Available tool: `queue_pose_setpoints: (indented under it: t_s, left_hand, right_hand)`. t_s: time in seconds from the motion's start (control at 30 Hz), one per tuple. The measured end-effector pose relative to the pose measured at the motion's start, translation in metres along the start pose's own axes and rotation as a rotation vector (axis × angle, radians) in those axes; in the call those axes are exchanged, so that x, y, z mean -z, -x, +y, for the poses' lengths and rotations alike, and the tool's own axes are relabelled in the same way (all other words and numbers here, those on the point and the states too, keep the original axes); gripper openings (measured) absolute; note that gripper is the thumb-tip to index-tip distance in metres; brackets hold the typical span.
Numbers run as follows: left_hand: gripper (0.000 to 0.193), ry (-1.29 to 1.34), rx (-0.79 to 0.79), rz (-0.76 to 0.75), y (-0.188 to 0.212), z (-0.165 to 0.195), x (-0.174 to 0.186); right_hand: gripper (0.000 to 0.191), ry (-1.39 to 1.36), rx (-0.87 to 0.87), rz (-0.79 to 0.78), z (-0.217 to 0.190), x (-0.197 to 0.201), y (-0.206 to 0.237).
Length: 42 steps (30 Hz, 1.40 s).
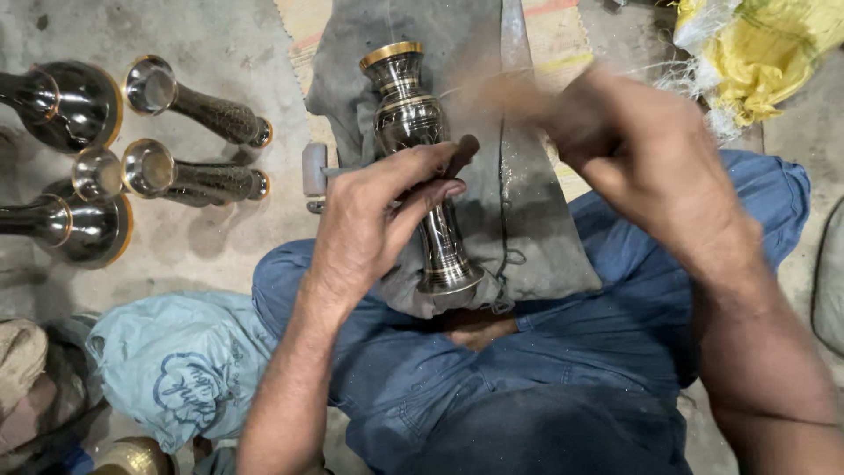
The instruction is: The person uses a hammer and chisel to engrave a decorative pattern onto a metal vessel. The person holds the vessel in the left hand and repeatedly strikes the chisel with a hammer in the right hand to create incised lines on the surface.
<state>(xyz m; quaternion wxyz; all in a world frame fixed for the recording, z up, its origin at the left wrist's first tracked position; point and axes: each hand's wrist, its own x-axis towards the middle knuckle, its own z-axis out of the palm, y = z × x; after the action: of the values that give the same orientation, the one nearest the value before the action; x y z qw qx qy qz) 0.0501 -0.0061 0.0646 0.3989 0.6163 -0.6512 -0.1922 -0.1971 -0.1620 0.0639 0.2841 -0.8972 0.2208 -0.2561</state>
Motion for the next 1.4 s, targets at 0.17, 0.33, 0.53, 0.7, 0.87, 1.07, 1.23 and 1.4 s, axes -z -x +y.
queue_pose_setpoints:
  t_s: [0.17,0.33,0.53,0.7,0.87,1.07,1.23,1.4]
  left_hand:
    - [0.028,0.268,0.129,0.206,0.015,-0.005,-0.016]
    - [0.031,0.612,0.227,0.442,0.027,-0.011,-0.042]
    - [0.030,0.251,0.235,0.401,0.028,-0.017,-0.043]
    - [0.032,0.246,0.214,0.469,0.026,-0.013,-0.046]
    - [0.028,0.343,0.292,0.572,0.035,-0.006,-0.056]
    - [0.017,0.544,0.246,0.756,0.037,-0.005,-0.079]
    - [0.018,0.407,0.276,0.777,0.038,-0.006,-0.081]
    - [0.017,0.362,0.207,0.717,0.034,-0.003,-0.073]
  right_hand:
    - [0.026,0.163,-0.080,-0.035,-0.025,0.017,-0.035]
    - [0.035,0.426,0.238,-0.009,-0.049,0.025,-0.063]
    - [0.021,0.826,0.287,-0.186,-0.065,0.031,-0.084]
    - [0.021,0.905,0.405,-0.192,-0.069,0.028,-0.092]
    - [0.019,0.802,0.353,-0.177,-0.082,0.024,-0.093]
    - [0.011,0.849,0.535,-0.039,-0.098,0.024,-0.096]
    - [0.012,0.837,0.551,-0.016,-0.099,0.023,-0.097]
    - [0.009,0.922,0.463,-0.056,-0.076,0.028,-0.081]
